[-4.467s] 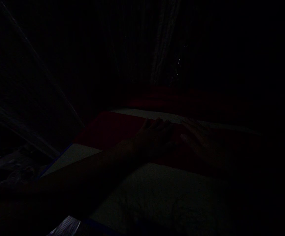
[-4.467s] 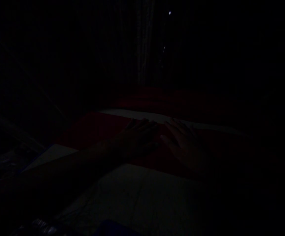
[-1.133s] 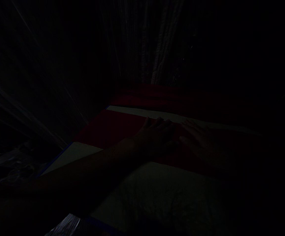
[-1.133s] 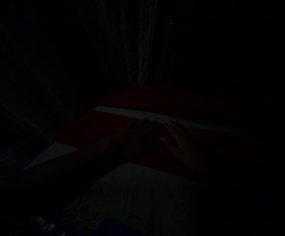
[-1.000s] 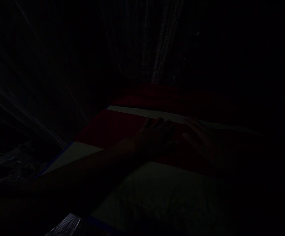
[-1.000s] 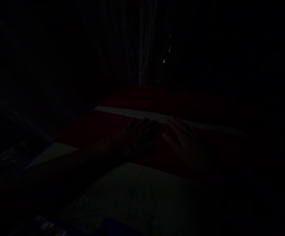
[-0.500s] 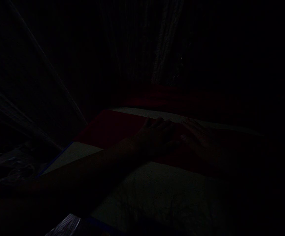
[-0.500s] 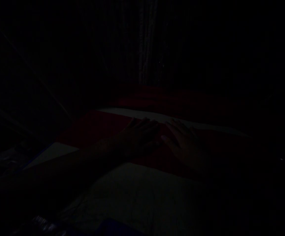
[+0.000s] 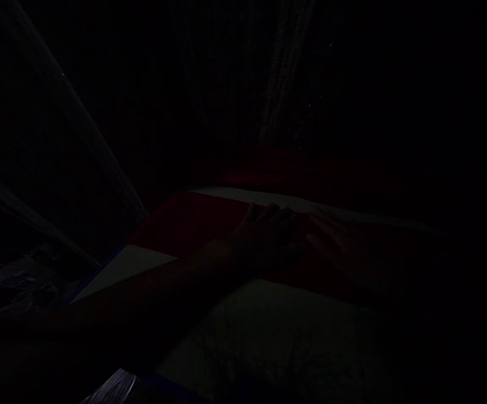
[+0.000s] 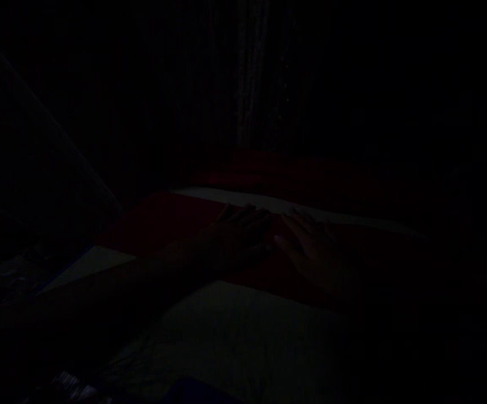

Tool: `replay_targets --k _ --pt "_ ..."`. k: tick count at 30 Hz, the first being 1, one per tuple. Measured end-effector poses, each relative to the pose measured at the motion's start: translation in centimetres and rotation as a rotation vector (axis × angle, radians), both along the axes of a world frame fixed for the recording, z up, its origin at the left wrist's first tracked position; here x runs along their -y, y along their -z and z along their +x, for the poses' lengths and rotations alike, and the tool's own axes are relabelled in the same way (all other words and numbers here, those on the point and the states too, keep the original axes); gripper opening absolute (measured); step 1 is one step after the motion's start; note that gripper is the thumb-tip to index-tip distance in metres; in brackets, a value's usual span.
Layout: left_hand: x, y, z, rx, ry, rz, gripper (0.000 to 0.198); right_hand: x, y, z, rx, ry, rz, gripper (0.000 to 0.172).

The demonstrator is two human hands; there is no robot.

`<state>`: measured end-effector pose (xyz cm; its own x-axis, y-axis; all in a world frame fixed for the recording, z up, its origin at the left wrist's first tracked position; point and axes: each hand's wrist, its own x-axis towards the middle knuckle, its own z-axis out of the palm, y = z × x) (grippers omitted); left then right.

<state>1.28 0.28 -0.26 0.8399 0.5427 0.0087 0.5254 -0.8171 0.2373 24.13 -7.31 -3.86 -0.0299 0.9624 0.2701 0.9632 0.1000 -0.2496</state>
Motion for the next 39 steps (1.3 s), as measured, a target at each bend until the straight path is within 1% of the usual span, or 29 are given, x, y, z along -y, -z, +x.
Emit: replay_targets --k 2,6,10,14,19,22,23,27,31,32,35,36,39 --pt "0.07 -0.11 -0.03 0.001 0.000 -0.005 0.081 -0.01 0.11 0.05 -0.007 -0.008 -0.029 0.075" --pt "0.17 -0.08 -0.01 -0.014 -0.002 -0.003 0.081 0.00 0.23 0.21 -0.009 0.021 0.063 0.073" --pt "0.18 -0.03 0.02 0.005 -0.002 0.004 0.082 0.03 0.39 0.45 0.030 -0.022 -0.005 0.072" --pt "0.29 -0.42 -0.06 -0.022 -0.011 -0.027 0.082 0.01 0.29 0.49 0.026 -0.012 0.067 0.072" --pt "0.33 -0.34 -0.04 -0.003 -0.007 -0.006 0.081 -0.04 0.41 0.36 0.020 -0.032 -0.005 0.073" --pt "0.25 -0.08 0.02 0.002 -0.006 0.001 0.082 0.01 0.41 0.33 -0.005 -0.007 0.063 0.072" --pt "0.22 -0.05 0.04 0.001 -0.005 -0.001 0.082 0.03 0.39 0.34 -0.006 -0.001 0.063 0.073" --pt "0.20 -0.14 0.04 -0.015 -0.002 -0.005 0.081 0.01 0.43 0.45 -0.002 -0.015 -0.029 0.074" --pt "0.23 -0.18 0.04 -0.026 -0.008 0.009 0.083 -0.21 0.53 0.51 -0.006 -0.025 0.091 0.073" --pt "0.24 -0.19 0.04 -0.026 -0.006 0.009 0.083 -0.26 0.56 0.50 -0.003 -0.028 0.086 0.074" --pt "0.32 -0.31 0.01 -0.033 -0.011 -0.003 0.081 -0.27 0.53 0.39 0.007 -0.036 0.002 0.074" --pt "0.35 -0.36 -0.01 -0.036 -0.014 -0.005 0.081 -0.24 0.47 0.33 0.004 -0.037 -0.001 0.074" --pt "0.40 -0.45 -0.08 -0.031 -0.010 -0.003 0.082 -0.10 0.22 0.12 -0.015 -0.017 0.066 0.072"
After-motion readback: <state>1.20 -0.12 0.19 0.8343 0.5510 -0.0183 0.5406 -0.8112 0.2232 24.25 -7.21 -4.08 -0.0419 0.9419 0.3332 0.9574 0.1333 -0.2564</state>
